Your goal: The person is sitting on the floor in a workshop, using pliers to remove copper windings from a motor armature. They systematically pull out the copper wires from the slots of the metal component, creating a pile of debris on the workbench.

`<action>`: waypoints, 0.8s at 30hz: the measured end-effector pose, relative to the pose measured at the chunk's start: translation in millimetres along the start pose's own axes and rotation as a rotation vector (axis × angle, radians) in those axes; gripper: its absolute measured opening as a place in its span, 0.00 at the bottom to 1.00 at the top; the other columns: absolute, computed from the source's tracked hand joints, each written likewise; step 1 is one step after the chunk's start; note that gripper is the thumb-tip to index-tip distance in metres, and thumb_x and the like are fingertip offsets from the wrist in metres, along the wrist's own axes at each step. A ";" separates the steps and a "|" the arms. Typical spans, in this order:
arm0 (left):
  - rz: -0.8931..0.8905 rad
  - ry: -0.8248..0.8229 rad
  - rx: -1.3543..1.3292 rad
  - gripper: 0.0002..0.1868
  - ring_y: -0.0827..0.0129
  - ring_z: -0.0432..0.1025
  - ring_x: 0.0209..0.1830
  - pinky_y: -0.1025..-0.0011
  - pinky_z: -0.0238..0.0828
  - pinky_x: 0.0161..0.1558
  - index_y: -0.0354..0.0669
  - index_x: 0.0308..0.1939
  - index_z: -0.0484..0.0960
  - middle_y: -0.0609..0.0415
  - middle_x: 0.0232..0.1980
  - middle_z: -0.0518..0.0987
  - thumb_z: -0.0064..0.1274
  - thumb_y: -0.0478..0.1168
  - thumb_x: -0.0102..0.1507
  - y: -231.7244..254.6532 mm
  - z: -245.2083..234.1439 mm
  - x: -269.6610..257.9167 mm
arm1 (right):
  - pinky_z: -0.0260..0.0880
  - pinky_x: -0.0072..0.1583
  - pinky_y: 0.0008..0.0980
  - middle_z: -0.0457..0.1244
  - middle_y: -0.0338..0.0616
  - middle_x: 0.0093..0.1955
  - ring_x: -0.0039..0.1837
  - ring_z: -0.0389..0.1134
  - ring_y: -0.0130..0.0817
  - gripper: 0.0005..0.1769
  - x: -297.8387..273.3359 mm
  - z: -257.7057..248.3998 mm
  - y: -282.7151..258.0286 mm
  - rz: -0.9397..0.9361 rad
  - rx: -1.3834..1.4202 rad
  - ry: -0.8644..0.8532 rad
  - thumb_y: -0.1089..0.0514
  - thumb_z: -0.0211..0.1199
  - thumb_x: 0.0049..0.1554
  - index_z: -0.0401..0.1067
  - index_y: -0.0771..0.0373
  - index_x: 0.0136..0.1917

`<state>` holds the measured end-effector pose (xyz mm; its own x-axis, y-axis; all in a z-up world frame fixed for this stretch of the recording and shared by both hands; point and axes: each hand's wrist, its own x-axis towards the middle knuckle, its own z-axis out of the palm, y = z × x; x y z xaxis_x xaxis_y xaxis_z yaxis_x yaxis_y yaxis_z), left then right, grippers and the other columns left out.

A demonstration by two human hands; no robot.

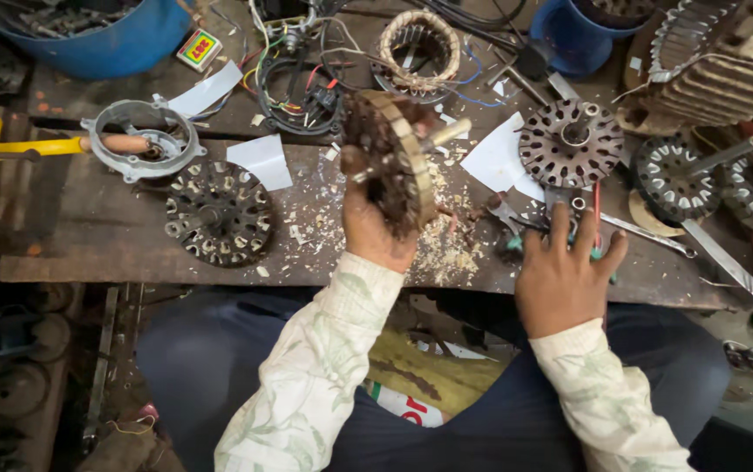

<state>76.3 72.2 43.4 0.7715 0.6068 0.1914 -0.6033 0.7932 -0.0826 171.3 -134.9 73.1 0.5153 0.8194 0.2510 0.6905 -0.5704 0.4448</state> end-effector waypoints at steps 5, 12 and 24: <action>0.156 0.356 0.403 0.38 0.64 0.75 0.54 0.62 0.75 0.57 0.39 0.66 0.72 0.52 0.57 0.78 0.64 0.60 0.62 6.6 -8.8 -7.9 | 0.51 0.69 0.68 0.63 0.48 0.70 0.73 0.57 0.55 0.12 -5.7 5.9 11.2 0.068 0.087 -0.051 0.58 0.56 0.58 0.78 0.53 0.52; 0.213 0.411 0.424 0.31 0.60 0.74 0.58 0.58 0.73 0.62 0.41 0.62 0.76 0.52 0.58 0.80 0.66 0.52 0.61 18.5 7.4 -8.6 | 0.58 0.60 0.59 0.63 0.46 0.68 0.69 0.59 0.54 0.14 2.0 -5.0 15.7 0.084 0.184 -0.028 0.60 0.57 0.56 0.78 0.55 0.54; 0.338 0.700 0.583 0.48 0.52 0.60 0.74 0.40 0.60 0.69 0.60 0.74 0.59 0.50 0.75 0.63 0.48 0.75 0.56 48.0 -0.4 -12.7 | 0.62 0.67 0.44 0.63 0.54 0.65 0.66 0.63 0.55 0.22 4.2 -30.0 -1.8 -0.035 1.211 0.027 0.69 0.62 0.48 0.73 0.68 0.58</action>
<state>37.7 102.6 36.6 0.3709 0.8408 -0.3942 -0.6747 0.5357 0.5077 157.0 -128.7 99.1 0.4862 0.8281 0.2789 0.7389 -0.2192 -0.6372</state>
